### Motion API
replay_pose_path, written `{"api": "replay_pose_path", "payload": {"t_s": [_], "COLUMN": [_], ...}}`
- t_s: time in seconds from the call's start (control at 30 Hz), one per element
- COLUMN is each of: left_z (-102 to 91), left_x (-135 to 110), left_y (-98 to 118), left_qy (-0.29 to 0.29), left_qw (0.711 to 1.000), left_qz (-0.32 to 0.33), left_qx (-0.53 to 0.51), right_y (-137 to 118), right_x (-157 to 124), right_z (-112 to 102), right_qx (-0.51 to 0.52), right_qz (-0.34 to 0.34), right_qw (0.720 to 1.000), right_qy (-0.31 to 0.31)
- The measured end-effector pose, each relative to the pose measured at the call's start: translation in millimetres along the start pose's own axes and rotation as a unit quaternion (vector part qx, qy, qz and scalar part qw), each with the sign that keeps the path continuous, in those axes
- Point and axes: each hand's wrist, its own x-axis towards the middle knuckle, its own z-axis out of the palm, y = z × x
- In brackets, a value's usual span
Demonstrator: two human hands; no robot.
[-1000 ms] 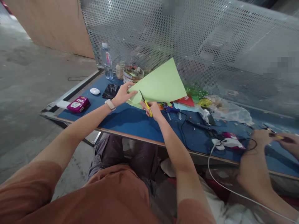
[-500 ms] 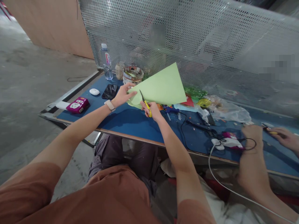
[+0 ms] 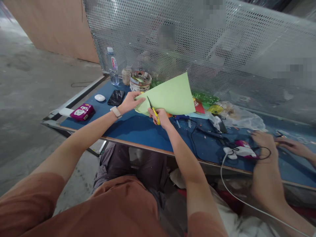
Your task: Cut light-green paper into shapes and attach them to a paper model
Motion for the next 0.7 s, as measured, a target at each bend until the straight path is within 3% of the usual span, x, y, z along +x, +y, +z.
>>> {"api": "replay_pose_path", "payload": {"t_s": [0.33,0.7], "left_z": [-1.4,-3.0], "left_x": [-3,-2], "left_y": [14,10], "left_qy": [-0.022,-0.032], "left_qw": [1.000,0.999], "left_qz": [0.003,0.013], "left_qx": [-0.003,-0.002], "right_y": [-4,-1], "right_x": [-2,-1], "right_z": [2,2], "right_qx": [0.001,0.003], "right_qz": [0.011,0.003], "right_qw": [1.000,1.000], "right_qy": [0.001,0.008]}}
